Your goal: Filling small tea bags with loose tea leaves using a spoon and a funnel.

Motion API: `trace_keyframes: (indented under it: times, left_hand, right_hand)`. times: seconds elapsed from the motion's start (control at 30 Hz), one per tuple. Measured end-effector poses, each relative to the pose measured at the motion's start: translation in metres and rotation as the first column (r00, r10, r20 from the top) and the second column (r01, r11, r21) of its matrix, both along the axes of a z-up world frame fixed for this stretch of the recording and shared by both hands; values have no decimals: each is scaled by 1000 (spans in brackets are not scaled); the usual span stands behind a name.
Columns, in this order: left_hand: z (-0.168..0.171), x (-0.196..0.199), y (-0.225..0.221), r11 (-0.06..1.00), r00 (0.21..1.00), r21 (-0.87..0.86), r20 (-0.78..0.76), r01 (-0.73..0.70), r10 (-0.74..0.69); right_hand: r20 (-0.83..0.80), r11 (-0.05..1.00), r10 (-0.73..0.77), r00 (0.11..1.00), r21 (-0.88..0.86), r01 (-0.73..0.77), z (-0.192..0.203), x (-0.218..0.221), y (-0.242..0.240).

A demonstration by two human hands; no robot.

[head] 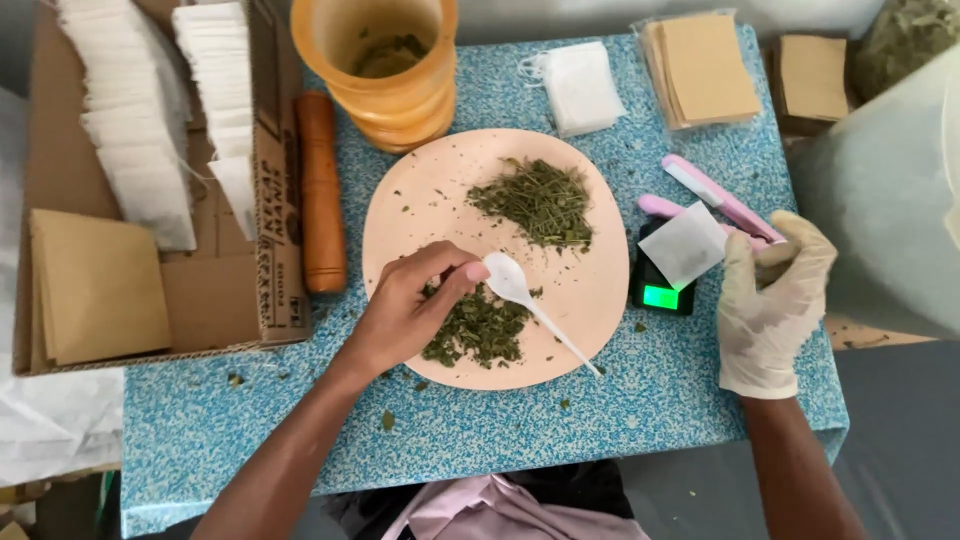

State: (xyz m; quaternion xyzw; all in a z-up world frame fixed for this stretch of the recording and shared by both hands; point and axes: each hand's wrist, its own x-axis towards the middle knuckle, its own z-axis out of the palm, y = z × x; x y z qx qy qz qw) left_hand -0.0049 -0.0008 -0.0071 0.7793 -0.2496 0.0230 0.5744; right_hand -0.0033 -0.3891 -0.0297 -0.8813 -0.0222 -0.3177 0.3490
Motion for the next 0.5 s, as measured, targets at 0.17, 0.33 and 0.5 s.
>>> trace_keyframes:
  times: [0.17,0.33,0.5]
  left_hand:
    - [-12,5,-4,973,958,189,276,-134,79]
    - [-14,3,-4,926,933,315,347,-210,94]
    - [-14,4,-3,936,929,282,357,-209,100]
  right_hand:
    - [-81,998,-57,995,-16,56,-11,1,-4]
    - [-130,998,-52,990,12,54,-14,-1,-1]
    - [-151,990,11,989,141,11,-20,2,-3]
